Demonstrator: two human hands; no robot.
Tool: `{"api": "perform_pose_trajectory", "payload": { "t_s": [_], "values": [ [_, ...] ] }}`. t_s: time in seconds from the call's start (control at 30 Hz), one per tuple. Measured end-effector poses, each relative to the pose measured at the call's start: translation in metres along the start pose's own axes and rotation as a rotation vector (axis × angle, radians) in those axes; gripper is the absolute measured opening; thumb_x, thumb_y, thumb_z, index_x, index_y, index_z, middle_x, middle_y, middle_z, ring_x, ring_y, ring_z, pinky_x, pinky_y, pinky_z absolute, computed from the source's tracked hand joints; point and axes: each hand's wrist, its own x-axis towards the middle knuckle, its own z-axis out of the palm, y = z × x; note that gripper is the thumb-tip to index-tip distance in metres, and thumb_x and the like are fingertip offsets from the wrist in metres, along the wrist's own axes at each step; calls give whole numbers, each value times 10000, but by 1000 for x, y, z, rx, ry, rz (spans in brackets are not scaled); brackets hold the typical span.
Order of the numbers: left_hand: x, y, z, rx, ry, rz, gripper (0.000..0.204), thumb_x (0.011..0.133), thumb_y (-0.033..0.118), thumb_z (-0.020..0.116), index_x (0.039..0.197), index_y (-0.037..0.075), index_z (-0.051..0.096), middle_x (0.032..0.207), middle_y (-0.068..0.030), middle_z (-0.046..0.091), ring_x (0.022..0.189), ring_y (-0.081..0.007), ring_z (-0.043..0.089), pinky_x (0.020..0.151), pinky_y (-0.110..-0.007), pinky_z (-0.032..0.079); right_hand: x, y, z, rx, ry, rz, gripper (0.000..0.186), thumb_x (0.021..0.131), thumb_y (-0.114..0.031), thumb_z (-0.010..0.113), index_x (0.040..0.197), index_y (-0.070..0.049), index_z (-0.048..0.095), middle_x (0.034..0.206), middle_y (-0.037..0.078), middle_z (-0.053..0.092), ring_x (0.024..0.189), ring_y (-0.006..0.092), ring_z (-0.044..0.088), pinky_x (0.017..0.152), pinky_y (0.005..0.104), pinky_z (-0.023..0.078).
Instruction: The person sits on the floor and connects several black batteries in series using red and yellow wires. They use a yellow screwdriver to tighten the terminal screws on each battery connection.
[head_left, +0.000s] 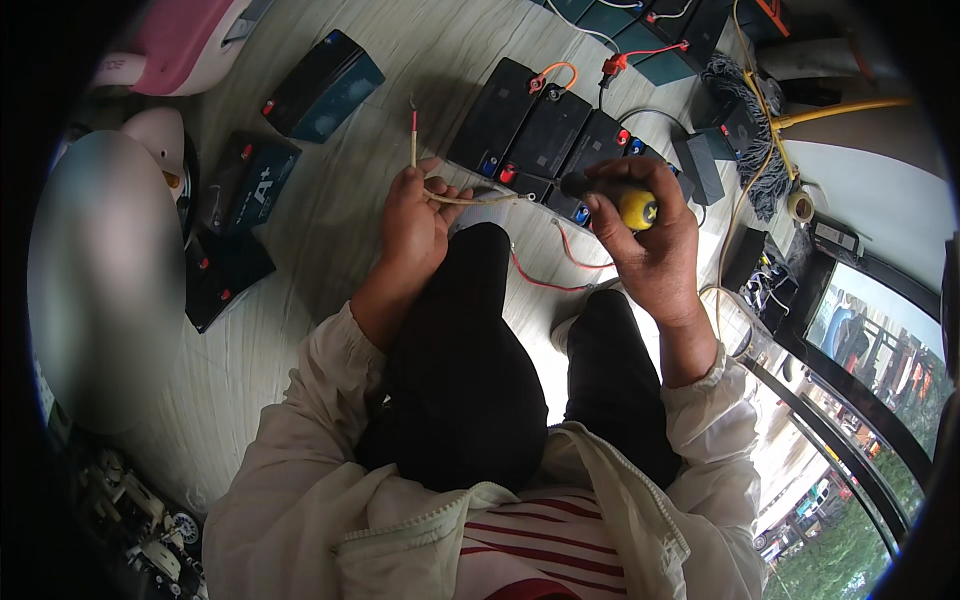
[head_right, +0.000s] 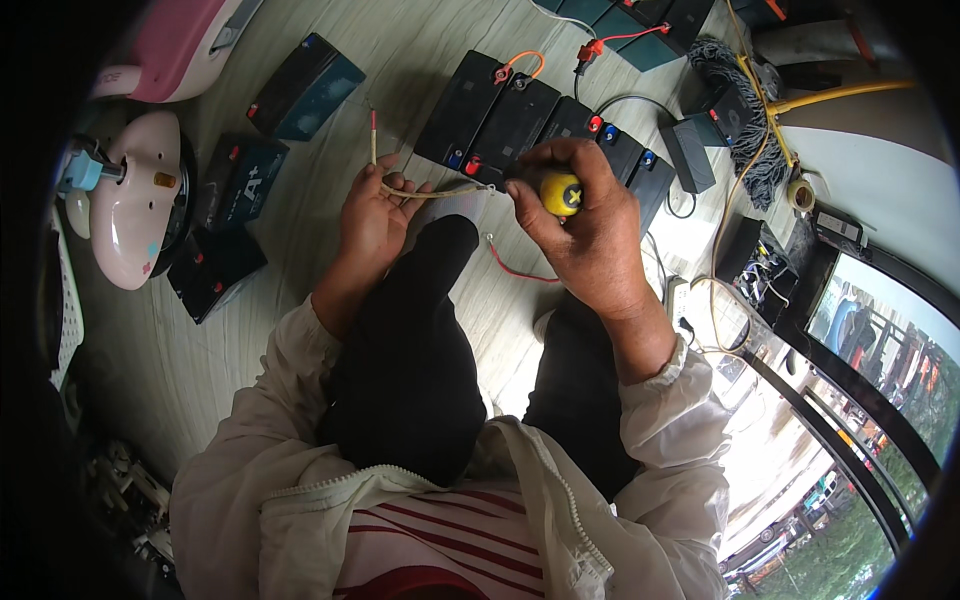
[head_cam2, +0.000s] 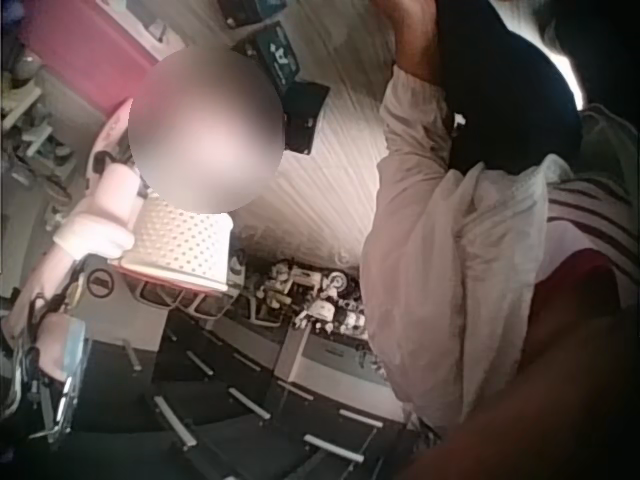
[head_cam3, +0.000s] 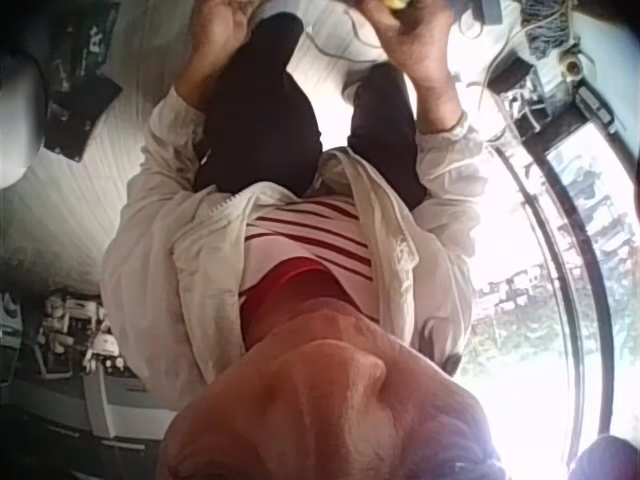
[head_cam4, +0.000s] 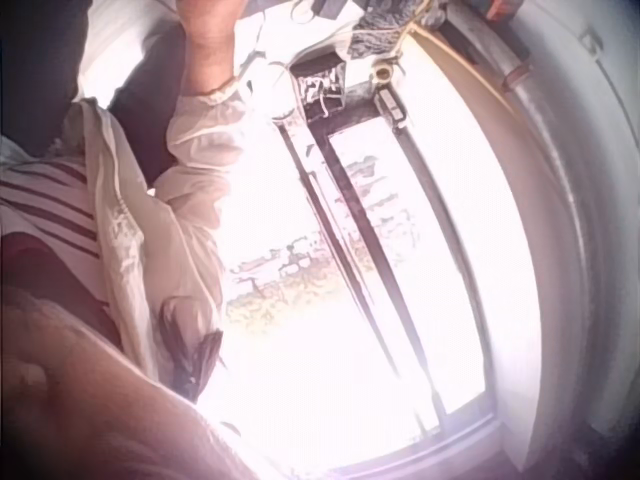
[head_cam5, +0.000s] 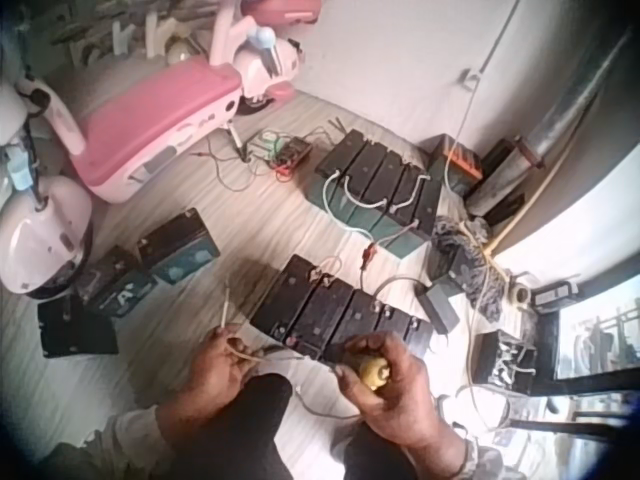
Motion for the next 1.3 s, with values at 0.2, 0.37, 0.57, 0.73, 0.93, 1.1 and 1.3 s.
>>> {"api": "perform_pose_trajectory", "payload": {
  "t_s": [0.2, 0.37, 0.57, 0.73, 0.93, 1.1, 1.3],
  "values": [
    [0, 0, 0, 16, 6, 18, 268, 1094, 255, 416, 1173, 51, 571, 878, -33, 497, 855, -182, 536, 1069, -548, 486, 0, -1, 1, -8, -4, -8, 300, 892, -104, 786, 1103, -32, 584, 975, 81, 713, 877, 149, 688, 790, 280, 547],
    [0, 0, 1, 8, 28, 13, 224, 1081, 230, 456, 1161, 53, 568, 877, -31, 493, 846, -181, 532, 1056, -539, 497, 0, -3, 0, 2, 9, 37, 295, 901, -112, 779, 1108, -27, 587, 975, 82, 712, 881, 151, 689, 790, 279, 547],
    [0, 1, 0, 8, 18, 17, 201, 1071, 210, 489, 1174, 53, 560, 882, -35, 491, 845, -179, 531, 1041, -524, 510, 1, -3, 1, -41, 38, 39, 296, 916, -140, 770, 1122, -29, 587, 979, 92, 707, 877, 153, 689, 780, 282, 551],
    [0, 1, 0, 38, 25, 13, 257, 1093, 243, 431, 1216, 45, 540, 904, -38, 495, 869, -175, 528, 1045, -508, 504, 3, -6, 1, -76, 29, 56, 318, 913, -146, 774, 1126, -30, 569, 979, 99, 695, 871, 172, 689, 758, 293, 553],
    [-4, 2, 4, 132, -10, 55, 315, 1105, 263, 400, 1287, 40, 528, 926, -38, 503, 888, -168, 525, 1016, -455, 506, 5, -12, 7, -147, 66, 20, 393, 884, -139, 796, 1156, -44, 528, 1032, 125, 632, 892, 275, 682, 738, 341, 553],
    [-4, 3, 5, 178, -19, 107, 361, 1109, 296, 401, 1292, 17, 538, 896, -34, 525, 852, -138, 540, 921, -379, 521, 11, -22, 5, -319, -57, -105, 420, 854, -103, 796, 1176, -66, 529, 1085, 138, 594, 939, 336, 653, 791, 393, 548],
    [2, 0, -1, 275, -26, 199, 332, 1100, 291, 445, 1255, 30, 581, 897, -20, 542, 831, -128, 529, 894, -349, 498, 21, -39, 6, -525, -120, -173, 380, 869, -181, 762, 1158, -95, 531, 980, 129, 623, 887, 365, 668, 713, 430, 551]
  ]
}}
